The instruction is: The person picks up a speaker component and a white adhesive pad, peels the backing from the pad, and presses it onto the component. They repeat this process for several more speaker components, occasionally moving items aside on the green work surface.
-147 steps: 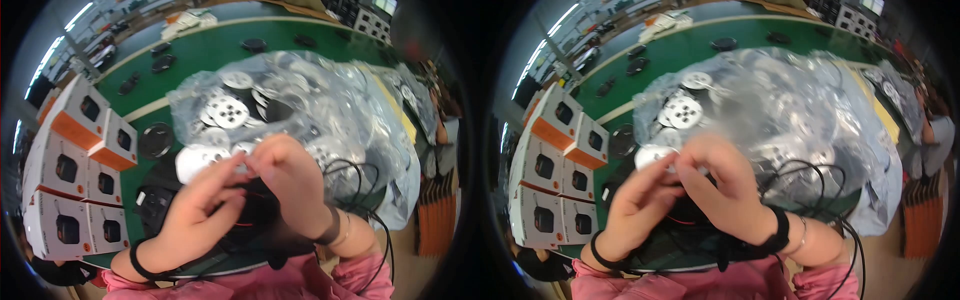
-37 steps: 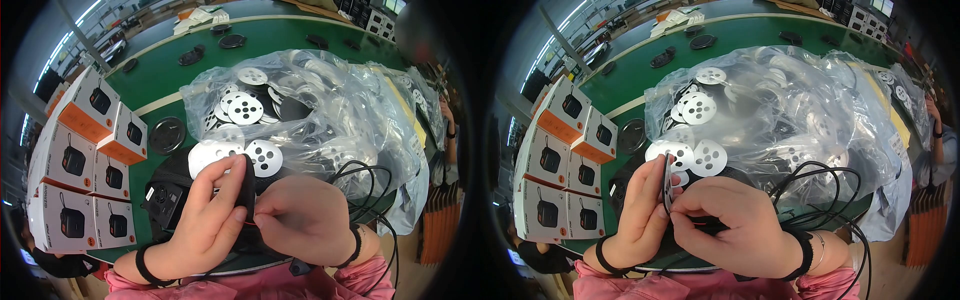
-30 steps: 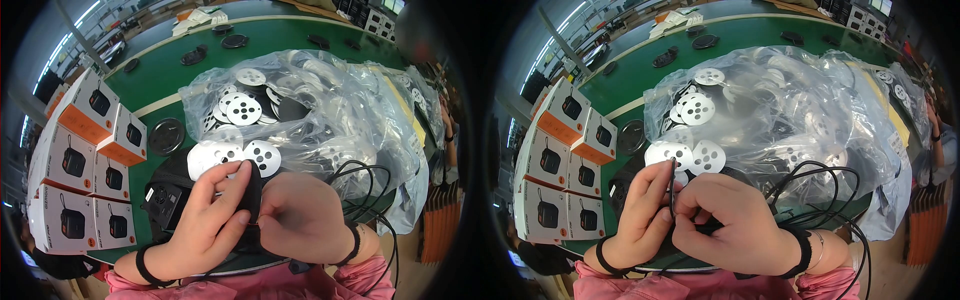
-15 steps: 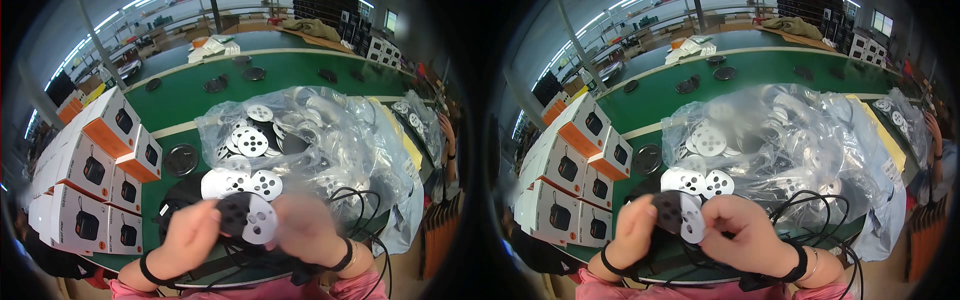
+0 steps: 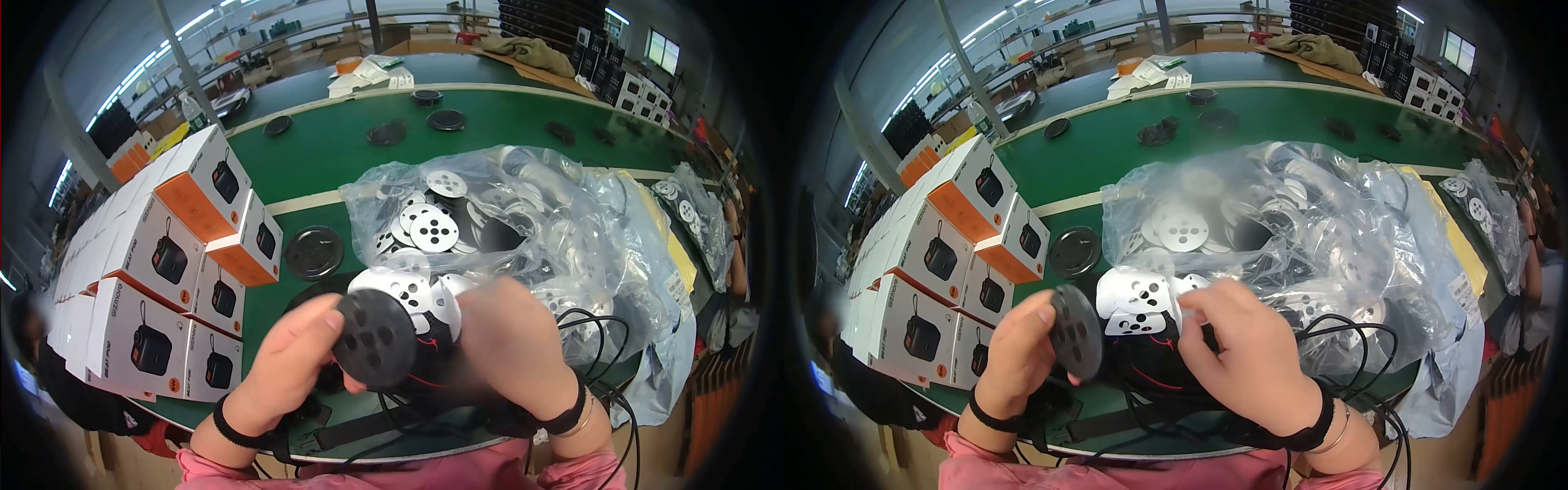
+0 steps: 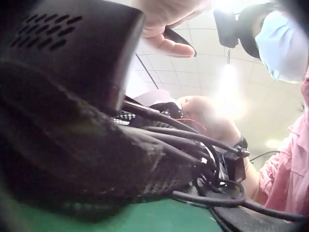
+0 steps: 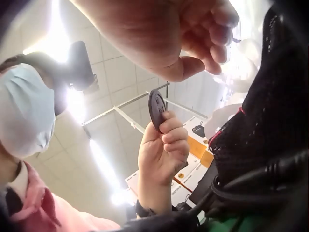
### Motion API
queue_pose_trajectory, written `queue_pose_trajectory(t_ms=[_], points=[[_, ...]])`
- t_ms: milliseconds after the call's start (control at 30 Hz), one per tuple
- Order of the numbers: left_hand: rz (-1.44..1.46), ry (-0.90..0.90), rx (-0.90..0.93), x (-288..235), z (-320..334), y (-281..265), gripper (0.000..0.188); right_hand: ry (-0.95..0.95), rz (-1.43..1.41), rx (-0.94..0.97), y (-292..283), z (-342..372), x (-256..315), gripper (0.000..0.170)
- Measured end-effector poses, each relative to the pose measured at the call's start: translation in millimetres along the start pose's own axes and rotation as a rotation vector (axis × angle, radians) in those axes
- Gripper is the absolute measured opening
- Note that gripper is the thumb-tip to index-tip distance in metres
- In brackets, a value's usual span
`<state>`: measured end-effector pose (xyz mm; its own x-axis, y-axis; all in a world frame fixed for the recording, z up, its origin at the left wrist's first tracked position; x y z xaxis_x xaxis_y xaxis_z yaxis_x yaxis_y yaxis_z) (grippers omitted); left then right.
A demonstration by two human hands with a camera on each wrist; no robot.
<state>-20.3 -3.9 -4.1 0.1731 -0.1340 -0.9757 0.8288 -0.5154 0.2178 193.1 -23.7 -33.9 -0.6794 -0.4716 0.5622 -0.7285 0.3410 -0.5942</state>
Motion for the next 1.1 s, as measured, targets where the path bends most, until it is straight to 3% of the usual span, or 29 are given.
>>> queue_pose_trajectory(t_ms=[133,200,267,333,400,433,467,500,533,600,667,700,867,933,1000,1033,1100], points=[[0.101,-0.466,0.156,3,7,19,0.034,-0.043,-0.201,-0.059,-12,-4,11,0.029],[0.135,-0.529,0.233,6,3,24,0.035,-0.283,-0.302,0.097,-16,-6,11,0.034],[0.243,-0.647,0.213,7,0,28,0.035,-0.242,-0.437,0.18,-18,-9,16,0.034],[0.384,-0.617,0.266,17,-3,22,0.036,-0.254,-0.61,0.261,-15,-9,14,0.032],[0.262,-0.601,0.294,16,-9,20,0.035,-0.244,-0.647,0.26,-15,-7,9,0.028],[0.051,-0.597,0.334,2,-15,26,0.031,-0.233,-0.681,0.258,-14,-6,7,0.024],[-0.177,-0.48,0.29,-12,-22,26,0.029,-0.235,-0.681,0.258,-13,-2,8,0.024],[-0.403,-0.36,0.245,-21,-26,25,0.027,-0.069,-0.885,0.146,-10,4,9,0.02],[-0.617,0.076,0.028,-17,-33,14,0.024,0.105,-1.085,0.03,-8,8,9,0.016],[-1.358,0.411,-0.291,-22,-63,-22,0.028,0.139,-1.168,0.036,-10,9,9,0.012],[-1.47,0.056,-0.351,-19,-79,-55,0.04,0.316,-1.361,0.053,-12,10,9,0.011],[-1.513,-0.056,-0.265,-13,-86,-74,0.047,0.328,-1.359,0.016,-10,10,8,0.012],[-1.498,0.0,-0.225,48,-98,-139,0.058,0.44,-1.416,0.057,-8,7,4,0.013],[-1.41,0.006,-0.205,43,-99,-130,0.061,0.463,-1.442,0.058,-7,8,3,0.013],[-1.458,-0.172,-0.3,31,-94,-120,0.062,0.479,-1.389,0.11,-7,9,1,0.015],[-1.586,-0.036,-0.355,32,-91,-119,0.057,0.485,-1.388,0.111,-7,9,1,0.015],[-1.413,-0.065,-0.382,15,-89,-112,0.052,0.544,-1.341,0.134,-9,8,3,0.017]])
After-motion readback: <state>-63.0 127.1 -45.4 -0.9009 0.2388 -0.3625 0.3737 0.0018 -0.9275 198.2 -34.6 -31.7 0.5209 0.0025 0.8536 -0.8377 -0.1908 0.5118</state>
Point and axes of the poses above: each hand's wrist, its own z-axis away from the middle knuckle, its own y-axis out of the palm, x = y × z, the point moved 1 cm from there along -z, towards the middle knuckle, and after that the axes turned 1 degree about y, right-handed, at the moved point
